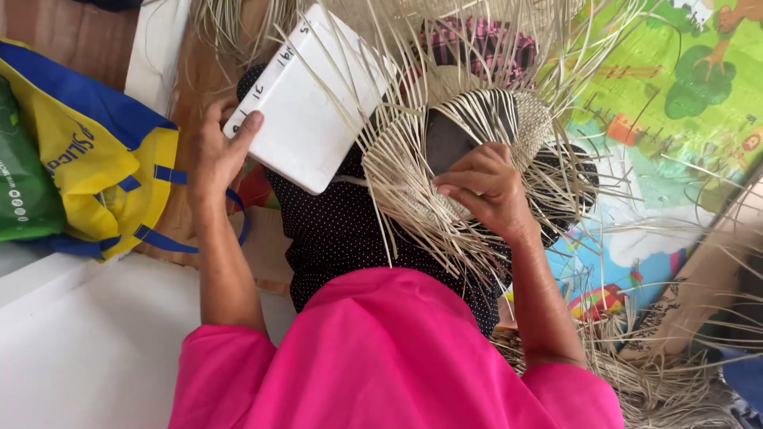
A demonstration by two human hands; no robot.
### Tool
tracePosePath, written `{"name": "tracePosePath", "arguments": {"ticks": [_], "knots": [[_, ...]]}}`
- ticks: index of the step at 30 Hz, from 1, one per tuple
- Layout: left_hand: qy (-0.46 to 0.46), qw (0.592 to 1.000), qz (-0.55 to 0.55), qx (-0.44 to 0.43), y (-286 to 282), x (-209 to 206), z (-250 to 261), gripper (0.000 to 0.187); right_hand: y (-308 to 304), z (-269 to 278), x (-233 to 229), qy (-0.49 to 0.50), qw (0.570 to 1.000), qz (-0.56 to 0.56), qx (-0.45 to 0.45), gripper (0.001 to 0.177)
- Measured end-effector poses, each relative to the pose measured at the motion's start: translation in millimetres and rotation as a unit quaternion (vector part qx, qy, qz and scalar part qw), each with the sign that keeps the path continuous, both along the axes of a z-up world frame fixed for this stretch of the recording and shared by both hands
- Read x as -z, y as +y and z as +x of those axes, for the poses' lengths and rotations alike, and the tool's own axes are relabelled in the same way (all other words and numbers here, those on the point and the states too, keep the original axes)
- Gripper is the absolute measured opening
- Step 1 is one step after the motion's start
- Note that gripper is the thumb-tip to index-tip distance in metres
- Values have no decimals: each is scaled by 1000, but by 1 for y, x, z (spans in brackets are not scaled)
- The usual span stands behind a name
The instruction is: A person is weaving a hat using dried plant fibers while sitting on a floor mat.
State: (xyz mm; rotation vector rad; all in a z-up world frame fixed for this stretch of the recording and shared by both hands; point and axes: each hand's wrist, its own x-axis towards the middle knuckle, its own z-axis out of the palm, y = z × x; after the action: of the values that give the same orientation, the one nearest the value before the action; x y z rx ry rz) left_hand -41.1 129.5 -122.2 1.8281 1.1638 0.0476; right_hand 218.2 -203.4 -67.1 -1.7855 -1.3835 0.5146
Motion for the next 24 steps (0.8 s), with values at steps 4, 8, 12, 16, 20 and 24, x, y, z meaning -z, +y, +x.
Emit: {"name": "tracePosePath", "arguments": {"ticks": [4,8,12,16,20,24], "knots": [[23,990,133,42,-2,-20,3,99,14,3,2,-17,998,1,-53,13],[-82,921,372,81,-19,7,4,77,25,7,0,-28,998,-19,-61,13],[-41,916,389,88,-54,32,14,95,31,9,0,-13,998,-15,-64,12],[4,935,336,111,-80,32,23,115,29,10,2,-14,998,-15,-58,11],[11,930,341,133,-86,13,24,116,23,12,4,-10,998,-15,-55,12],[-260,886,380,54,-99,-57,25,40,28,13,-1,-46,996,-3,-73,9]]}}
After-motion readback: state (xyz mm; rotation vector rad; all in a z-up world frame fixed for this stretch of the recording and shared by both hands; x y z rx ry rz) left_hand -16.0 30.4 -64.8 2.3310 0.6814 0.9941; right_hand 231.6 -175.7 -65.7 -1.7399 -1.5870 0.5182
